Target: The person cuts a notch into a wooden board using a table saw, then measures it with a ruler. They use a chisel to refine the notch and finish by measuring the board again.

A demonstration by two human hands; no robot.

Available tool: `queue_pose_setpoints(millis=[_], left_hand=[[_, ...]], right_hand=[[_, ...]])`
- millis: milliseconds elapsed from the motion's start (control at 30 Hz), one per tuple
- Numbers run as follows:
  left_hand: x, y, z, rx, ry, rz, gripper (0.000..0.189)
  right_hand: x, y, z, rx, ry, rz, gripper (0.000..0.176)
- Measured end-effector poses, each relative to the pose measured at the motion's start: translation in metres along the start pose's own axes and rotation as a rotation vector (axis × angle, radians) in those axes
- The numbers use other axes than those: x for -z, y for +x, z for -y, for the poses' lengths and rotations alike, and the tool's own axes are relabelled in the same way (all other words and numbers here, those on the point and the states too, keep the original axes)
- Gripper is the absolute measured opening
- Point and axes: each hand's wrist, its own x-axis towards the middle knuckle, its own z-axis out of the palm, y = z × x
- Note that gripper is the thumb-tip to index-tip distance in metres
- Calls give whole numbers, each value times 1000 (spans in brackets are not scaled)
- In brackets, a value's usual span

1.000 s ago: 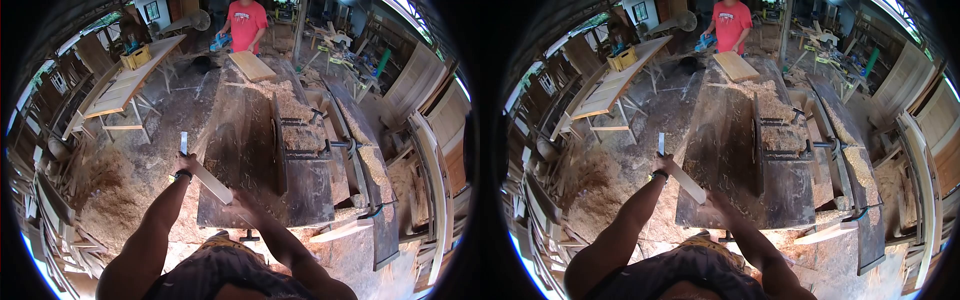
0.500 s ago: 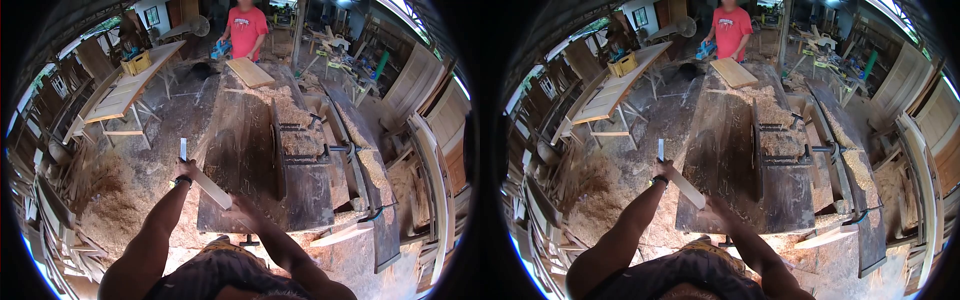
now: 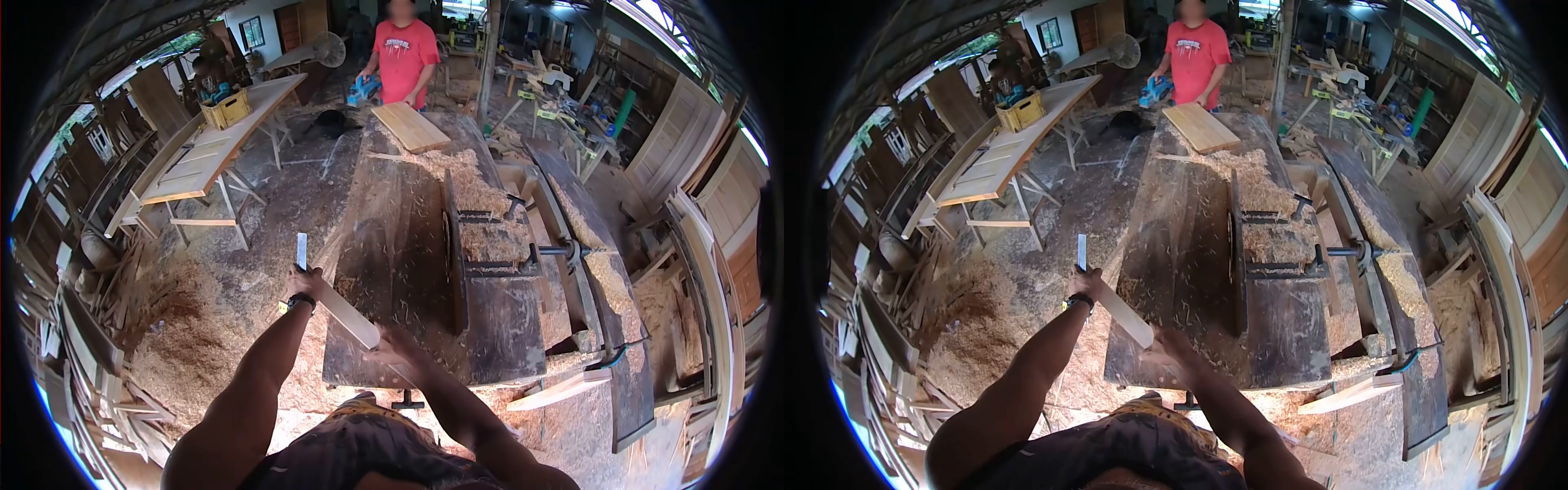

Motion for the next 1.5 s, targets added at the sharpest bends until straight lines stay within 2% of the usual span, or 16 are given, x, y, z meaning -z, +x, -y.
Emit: queue_pose_setpoints(millis=[67, 167, 267, 333, 367, 533, 567, 633, 667, 733, 833, 867, 967, 1033, 1167, 1500], left_hand=[[1, 0, -1, 1, -8, 6, 55], [-1, 2, 4, 4, -30, 22, 56], [-11, 7, 10, -5, -44, 6, 55], [-10, 7, 9, -19, -42, -23, 55], [-10, 5, 9, -13, -26, -32, 55], [4, -3, -5, 8, -34, 1, 57], [3, -3, -4, 13, -32, 7, 57], [0, -1, 1, 1, -93, 7, 47], [-11, 7, 10, -3, -93, -24, 44], [-9, 5, 10, -4, -113, 3, 44], [-6, 5, 8, -5, -126, 36, 45], [-6, 4, 6, -25, -107, 1, 45], [2, -6, -4, -47, -100, -34, 45], [4, -6, -4, -47, -113, -32, 45], [0, -2, 0, -20, -102, -15, 46], [7, -7, -5, -19, -63, -10, 47]], right_hand=[[1, 0, 4, -22, -117, -11, 80], [-3, -12, 28, -71, 29, 26, 83], [-9, -22, 51, 42, -1, -48, 85], [-7, -22, 67, -66, -695, -27, 88], [-10, -20, 74, -61, -695, -28, 88], [-13, -23, 55, 3, -45, -105, 84], [-15, -24, 51, -5, -42, -105, 84], [-23, -28, 58, -175, 446, -223, 42], [-22, -31, 63, -181, 450, -224, 42], [-18, -38, 87, 128, -552, -133, 49], [-23, -46, 124, -10, -740, -124, 56], [-20, -42, 115, -13, -653, -122, 58], [-2, -4, 16, -34, -74, -21, 68], [17, 18, -47, -80, 44, 82, 76], [4, -6, 1, -98, 132, 24, 70], [2, -8, 14, -118, 148, 17, 58]])
